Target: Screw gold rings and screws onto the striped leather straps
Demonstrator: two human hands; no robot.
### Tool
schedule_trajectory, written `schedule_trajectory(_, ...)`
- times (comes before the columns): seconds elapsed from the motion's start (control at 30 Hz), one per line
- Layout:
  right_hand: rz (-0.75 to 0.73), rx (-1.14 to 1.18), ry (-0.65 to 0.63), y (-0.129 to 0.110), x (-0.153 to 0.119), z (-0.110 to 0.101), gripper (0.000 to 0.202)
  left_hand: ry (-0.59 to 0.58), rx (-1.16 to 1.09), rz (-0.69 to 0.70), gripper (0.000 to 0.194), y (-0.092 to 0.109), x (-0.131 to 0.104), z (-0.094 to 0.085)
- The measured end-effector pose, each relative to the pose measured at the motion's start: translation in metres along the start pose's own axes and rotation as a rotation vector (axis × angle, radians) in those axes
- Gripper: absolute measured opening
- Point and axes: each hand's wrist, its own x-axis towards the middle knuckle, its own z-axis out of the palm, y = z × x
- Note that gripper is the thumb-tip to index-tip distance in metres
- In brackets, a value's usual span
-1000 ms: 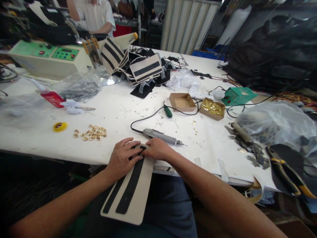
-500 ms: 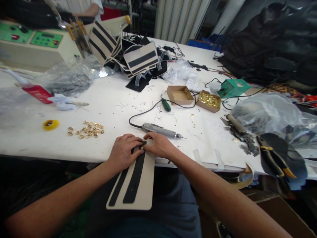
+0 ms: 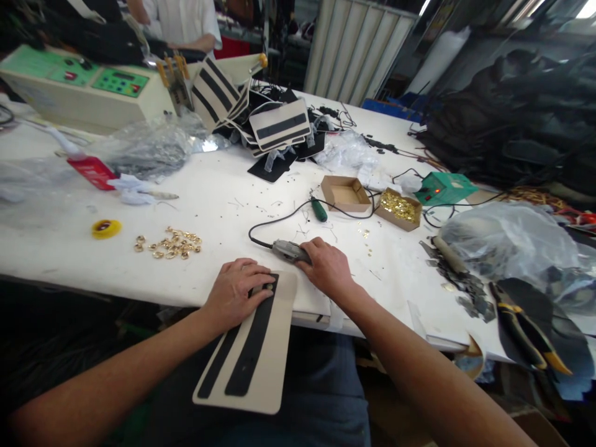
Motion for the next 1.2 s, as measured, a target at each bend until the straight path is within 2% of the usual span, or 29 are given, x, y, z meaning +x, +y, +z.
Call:
schedule_trajectory(0.1,-0.024,0.174,0.060,0.006,0.002,-0.002,0.029,-0.024,0.017,-0.008,0.023,0.000,0.003,0.000)
schedule_trajectory(0.2,0.065,0.595,0.161,0.003,-0.002,-0.014,0.030,-0.056,0.023,-0.019,0.024,-0.002,0.005,0.000)
schedule_trajectory(0.33,0.131,1.379,0.292,-0.026,-0.011,-0.023,0.036,-0.048,0.011,-0.026,0.024,-0.005,0.004,0.002)
schedule_trajectory(0.4,0.137,1.559,0.417,-0.048,-0.013,-0.019,0.033,-0.035,0.008,-0.026,0.024,-0.006,0.003,0.003)
schedule_trajectory(0.53,0.129,1.513,0.591,-0.080,-0.014,-0.005,0.032,-0.025,0.005,-0.020,0.024,-0.006,0.002,0.004)
schedule_trajectory(0.73,-0.023,1.374,0.682,-0.091,-0.010,0.002,0.037,-0.026,-0.011,-0.036,0.023,-0.009,0.002,0.004)
schedule_trajectory(1.2,-0.151,1.330,0.669,-0.091,-0.009,0.015,0.029,-0.019,-0.004,-0.025,0.019,-0.008,0.002,0.003)
